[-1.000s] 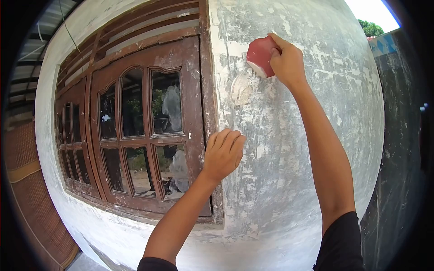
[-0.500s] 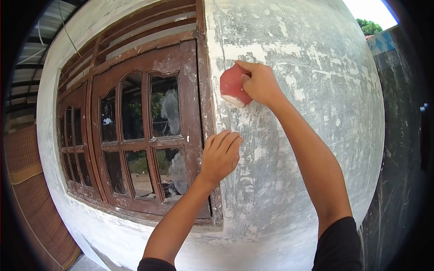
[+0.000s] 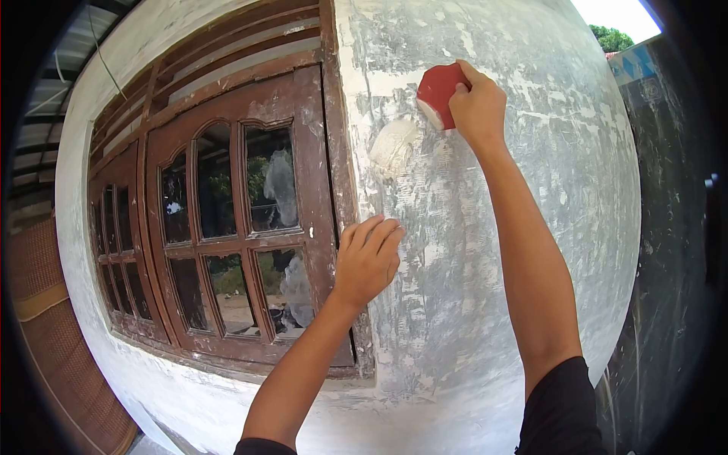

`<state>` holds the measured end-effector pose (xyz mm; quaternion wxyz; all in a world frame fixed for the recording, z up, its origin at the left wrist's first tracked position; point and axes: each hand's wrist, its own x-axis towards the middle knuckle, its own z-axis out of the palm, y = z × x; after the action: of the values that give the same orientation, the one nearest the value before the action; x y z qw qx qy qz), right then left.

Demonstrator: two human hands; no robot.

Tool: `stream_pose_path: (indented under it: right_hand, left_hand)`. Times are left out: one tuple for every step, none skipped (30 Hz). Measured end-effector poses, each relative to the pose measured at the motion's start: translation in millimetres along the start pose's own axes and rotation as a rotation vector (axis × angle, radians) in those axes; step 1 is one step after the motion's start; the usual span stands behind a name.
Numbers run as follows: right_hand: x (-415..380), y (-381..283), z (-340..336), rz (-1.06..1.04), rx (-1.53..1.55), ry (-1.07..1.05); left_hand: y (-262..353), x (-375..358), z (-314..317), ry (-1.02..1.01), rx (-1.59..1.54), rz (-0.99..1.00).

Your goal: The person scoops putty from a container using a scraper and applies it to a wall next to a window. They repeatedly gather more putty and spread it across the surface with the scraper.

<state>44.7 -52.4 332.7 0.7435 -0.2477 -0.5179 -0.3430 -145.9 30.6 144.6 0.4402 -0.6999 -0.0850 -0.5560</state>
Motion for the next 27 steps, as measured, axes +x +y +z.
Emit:
stream_pose_path:
  right_hand:
    - [-4.8,-4.2,-0.2,-0.041,0.088,0.022]
    - [-16.9,-13.9,0.1,-0.023,0.136,-0.131]
    - [-30.8,-23.2,0.8,-0.001,0.184,-0.288]
    - [-40.4,-17.1,9.5,-0.061,0.176,-0.359]
    - [-43.4,-12.2,10.7,-0.029,0.056,-0.458]
    - [-40.4,-7.2,5.5,0.048,-0.002,-0.383]
    - [-33.2,-0.8,-2.1,0.122,-0.061,-0.305]
    - [-22.7,13.6,-9.5,0.106,-0.058,-0.156]
    - [-16.8,19.7,-15.3,0.094,-0.054,-0.01]
    - [-17.3,24.2,-16.5,0.004,0.055,0.116]
    - [-24.7,14.4,-17.3,0.005,0.052,0.116]
    - [-37.2,-4.7,-13.1,-0.03,0.085,-0.025]
    - [-45.8,-18.4,-7.4,-0.062,0.12,-0.167]
    - [-52.7,-17.6,2.0,0.009,0.145,-0.324]
    - [-54.4,-13.2,2.9,0.013,0.148,-0.325]
    - [-52.1,-7.8,1.9,0.073,0.09,-0.304]
    - [-48.7,-0.4,0.3,0.133,0.031,-0.282]
    - [-39.4,11.6,-5.5,0.108,-0.016,-0.136]
    - [-32.4,22.4,-12.4,0.06,-0.066,0.014]
    - [-32.4,16.9,-15.0,0.025,0.012,0.065]
    - [-33.1,11.0,-18.4,-0.012,0.091,0.117]
    - [-40.7,2.1,-15.7,-0.038,0.131,0.003]
    - [-51.8,-15.2,-9.8,-0.066,0.171,-0.109]
    - [-61.5,-22.4,-2.9,-0.065,0.221,-0.238]
    - [-65.3,-16.7,4.0,-0.046,0.141,-0.384]
    - [-63.7,-9.9,4.7,0.002,0.084,-0.338]
    - [-60.1,0.0,1.8,0.056,0.025,-0.29]
  left_hand:
    - [0.6,-0.2,-0.1,0.001,-0.002,-0.003]
    - [0.4,0.9,0.0,0.006,-0.001,-0.006]
    - [0.8,0.4,0.0,0.006,-0.001,-0.011]
    - [0.4,0.0,-0.1,0.002,0.003,-0.014]
    - [0.6,0.4,0.0,-0.002,0.005,-0.013]
    - [1.7,0.1,-0.6,-0.008,0.005,-0.01]
    - [2.3,0.6,-0.9,-0.002,0.002,-0.01]
    - [2.3,1.7,-0.8,0.006,0.001,-0.013]
    - [1.9,1.5,-0.9,0.004,0.002,-0.013]
    - [1.4,1.3,-0.7,0.008,0.005,-0.011]
    - [1.7,1.6,0.1,0.014,0.006,-0.009]
    - [1.3,3.2,0.4,0.017,0.007,-0.009]
    - [1.2,3.9,-0.1,0.013,0.009,-0.01]
    - [2.5,2.4,-1.4,0.003,0.01,-0.013]
    - [3.8,1.1,-1.8,-0.001,0.012,-0.014]
    - [3.4,1.3,-1.6,-0.004,0.015,-0.015]
    - [2.7,2.1,-1.6,-0.006,0.017,-0.015]
    - [2.7,2.8,-1.4,-0.008,0.017,-0.012]
    - [3.4,2.6,-0.8,-0.001,0.017,-0.014]
    - [3.5,2.0,-0.8,0.005,0.018,-0.016]
    - [3.0,2.1,-0.7,0.004,0.02,-0.017]
    - [3.2,2.2,-0.5,0.008,0.021,-0.016]
    - [3.9,2.2,-0.3,0.011,0.022,-0.014]
    - [4.6,1.7,-0.6,0.008,0.021,-0.015]
    - [4.7,1.9,-0.8,0.006,0.021,-0.016]
    - [4.1,2.4,-1.2,0.005,0.021,-0.016]
    - [4.2,2.1,-1.8,0.0,0.019,-0.011]
